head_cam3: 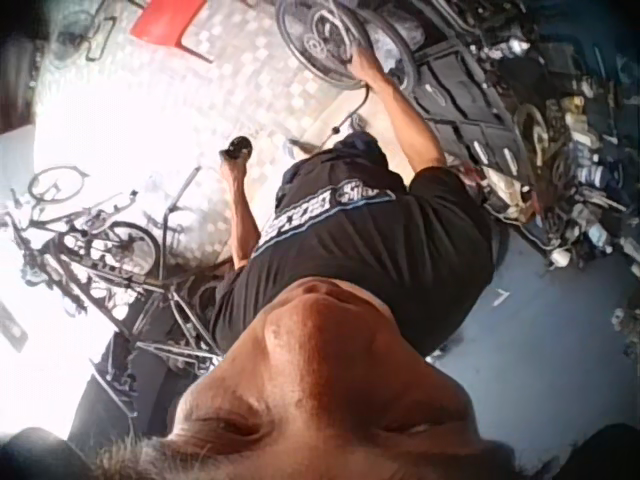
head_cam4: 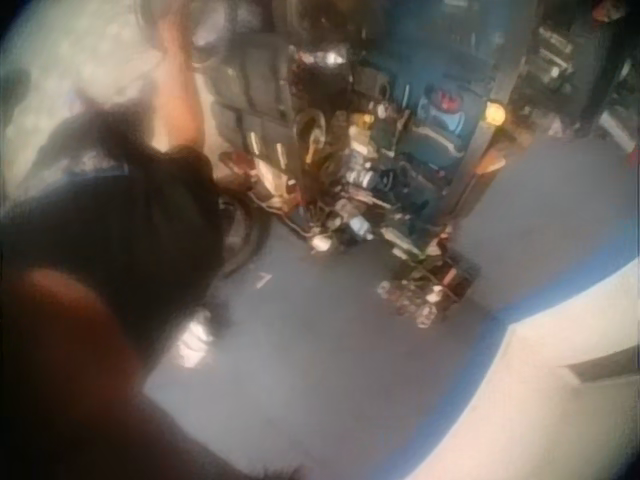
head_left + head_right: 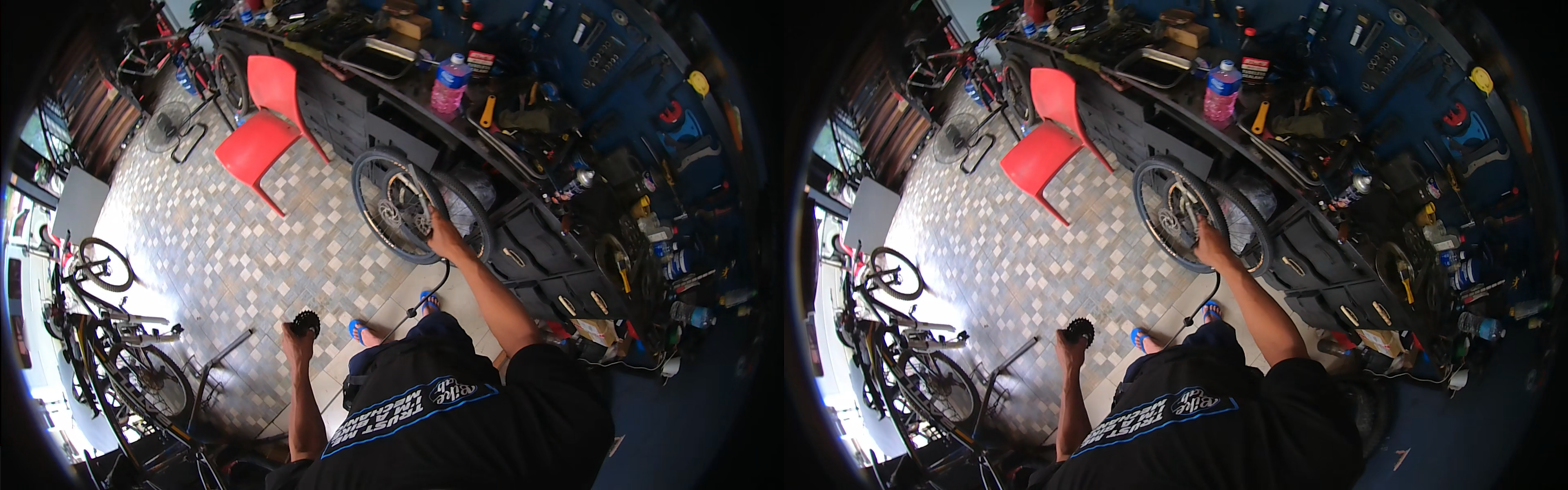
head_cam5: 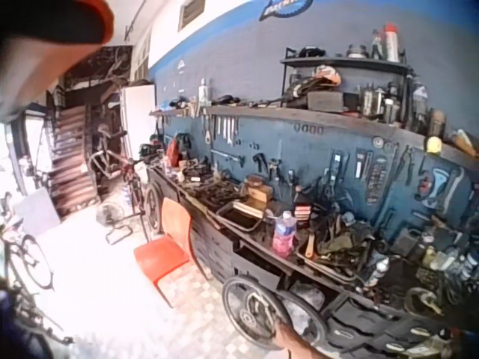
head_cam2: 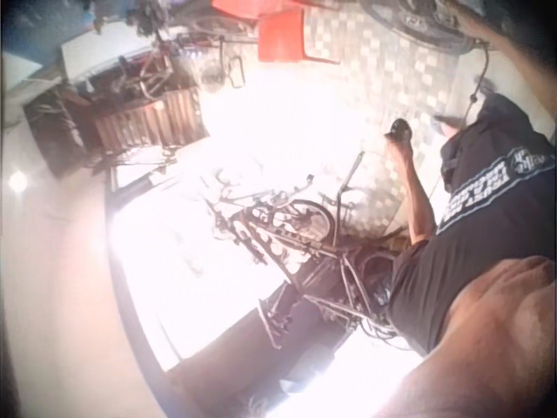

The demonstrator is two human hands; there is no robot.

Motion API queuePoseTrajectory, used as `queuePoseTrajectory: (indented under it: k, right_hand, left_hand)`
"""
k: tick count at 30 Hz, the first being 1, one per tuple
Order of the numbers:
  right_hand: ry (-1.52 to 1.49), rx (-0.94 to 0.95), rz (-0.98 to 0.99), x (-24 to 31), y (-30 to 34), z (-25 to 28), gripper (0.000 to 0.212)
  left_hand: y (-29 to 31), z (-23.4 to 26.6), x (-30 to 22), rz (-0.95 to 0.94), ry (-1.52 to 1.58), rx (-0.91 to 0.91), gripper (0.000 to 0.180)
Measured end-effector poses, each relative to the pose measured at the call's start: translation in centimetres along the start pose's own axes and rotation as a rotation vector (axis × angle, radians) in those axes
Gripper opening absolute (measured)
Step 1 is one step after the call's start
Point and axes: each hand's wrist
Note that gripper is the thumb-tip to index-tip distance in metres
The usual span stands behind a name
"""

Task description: The person scrubs a bicycle cassette with a brush in a tray of liquid, then sprays it with a hose and inspects it. The cassette is handled throughout the process and placed back on the workbench.

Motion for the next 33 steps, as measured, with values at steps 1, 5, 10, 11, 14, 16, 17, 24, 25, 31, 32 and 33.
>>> queuePoseTrajectory:
  k: [1,5,10,11,14,16,17,24,25,31,32,33]
  right_hand:
    - [-0.018,-0.004,-0.081,-1.6,-0.3,1.8,0.069]
    - [0.025,-0.073,-0.157,-7.7,-3.2,5.9,0.038]
    - [0.064,-0.130,-0.152,-10.0,-9.3,9.1,0.028]
    - [0.061,-0.140,-0.146,-10.5,-10.5,9.5,0.029]
    - [0.069,-0.187,-0.151,-12.5,-13.9,10.0,0.030]
    - [0.094,-0.227,-0.184,-12.4,-15.6,10.1,0.029]
    - [0.092,-0.209,-0.181,-11.7,-15.9,9.9,0.029]
    - [0.011,-0.245,-0.372,-13.4,-15.6,7.2,0.042]
    - [0.019,-0.250,-0.375,-13.3,-15.3,7.6,0.044]
    - [0.006,-0.173,-0.041,-10.0,-6.7,9.3,0.049]
    - [-0.216,-0.026,0.002,-9.2,-4.8,9.1,0.049]
    - [-0.434,0.116,0.042,-8.5,-2.9,9.1,0.050]
  left_hand:
    - [0.4,-0.8,-0.7,0.007,0.032,-0.015,0.048]
    - [2.1,-3.8,-6.0,0.050,0.136,-0.024,0.053]
    - [3.6,-6.3,-14.5,0.088,0.348,-0.021,0.050]
    - [4.0,-6.7,-16.3,0.109,0.467,-0.010,0.048]
    - [5.4,-7.5,-21.5,0.178,0.810,0.030,0.039]
    - [6.8,-7.1,-25.1,0.239,0.996,0.081,0.040]
    - [7.3,-6.9,-25.9,0.270,1.086,0.096,0.041]
    - [8.4,-4.2,-32.3,0.190,1.208,0.234,0.041]
    - [8.4,-3.7,-32.8,0.170,1.211,0.239,0.041]
    - [8.3,-2.4,-34.2,0.017,1.237,0.277,0.042]
    - [8.0,-2.3,-33.9,0.014,1.240,0.324,0.044]
    - [7.9,-2.2,-33.9,-0.003,1.267,0.371,0.044]
Point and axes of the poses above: each hand's wrist, its own y-axis away from the middle knuckle, its own z-axis out of the back of the hand, x = y × z
